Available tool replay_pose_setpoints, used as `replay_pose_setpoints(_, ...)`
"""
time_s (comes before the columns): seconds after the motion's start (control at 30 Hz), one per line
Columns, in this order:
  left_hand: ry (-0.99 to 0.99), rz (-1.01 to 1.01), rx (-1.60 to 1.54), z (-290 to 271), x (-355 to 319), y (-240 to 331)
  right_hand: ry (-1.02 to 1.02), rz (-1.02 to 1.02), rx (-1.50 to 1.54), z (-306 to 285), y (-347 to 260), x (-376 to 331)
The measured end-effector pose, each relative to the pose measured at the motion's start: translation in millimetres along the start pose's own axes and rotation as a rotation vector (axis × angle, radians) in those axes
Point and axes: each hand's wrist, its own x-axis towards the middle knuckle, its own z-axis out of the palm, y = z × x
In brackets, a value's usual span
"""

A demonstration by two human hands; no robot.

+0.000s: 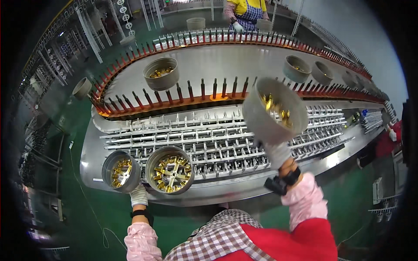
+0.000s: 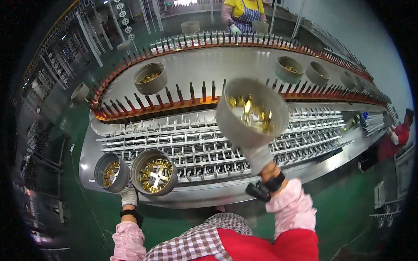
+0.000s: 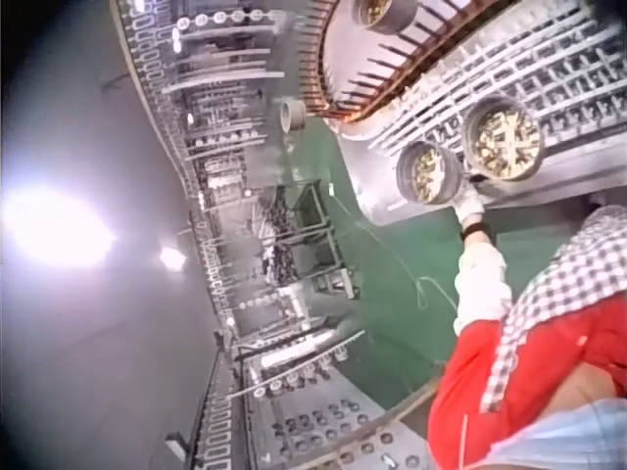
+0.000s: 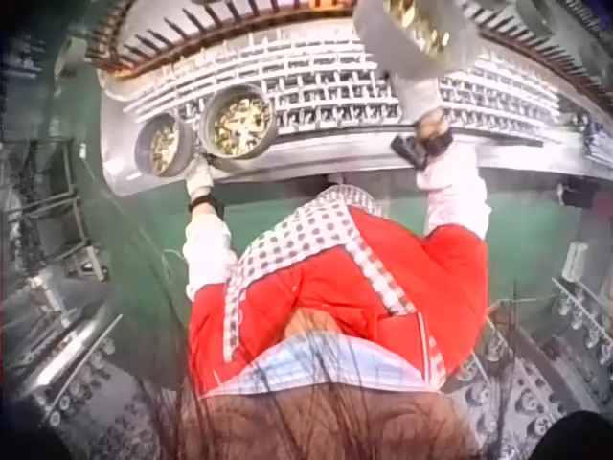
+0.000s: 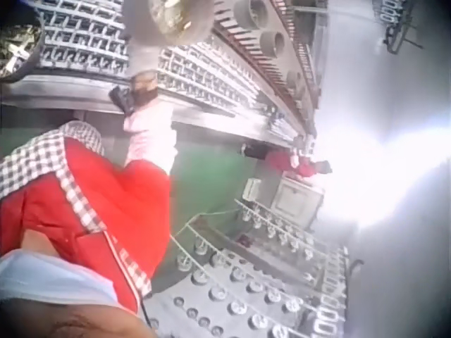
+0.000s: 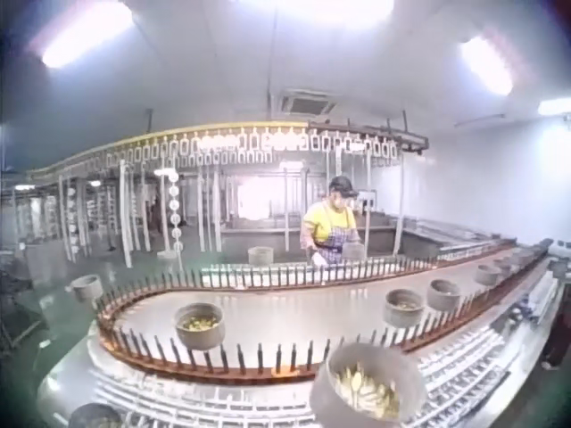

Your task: The recorder is loading grey circular molds containing gold-colored inserts onto the pegs of a moving assembly line conveyor.

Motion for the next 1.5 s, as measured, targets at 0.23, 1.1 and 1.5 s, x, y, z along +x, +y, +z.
replay_pose_setpoints(0.23,-0.024,0.015,-0.091,-22.6,4.7,-0.2,-0.29,0.261,0.358,59.7,-45.1,-105.5)
replay_pose_setpoints(1.1,-0.233,-0.081,0.026,0.2,0.8,2.3,-0.931,0.571,0.953,-5.0,132.0,-33.3)
replay_pose_setpoints(1.5,0.0,-0.262,-1.63,-169.8,-90.3,321.3,-0.449,0.521,0.282,193.3,283.9,86.5)
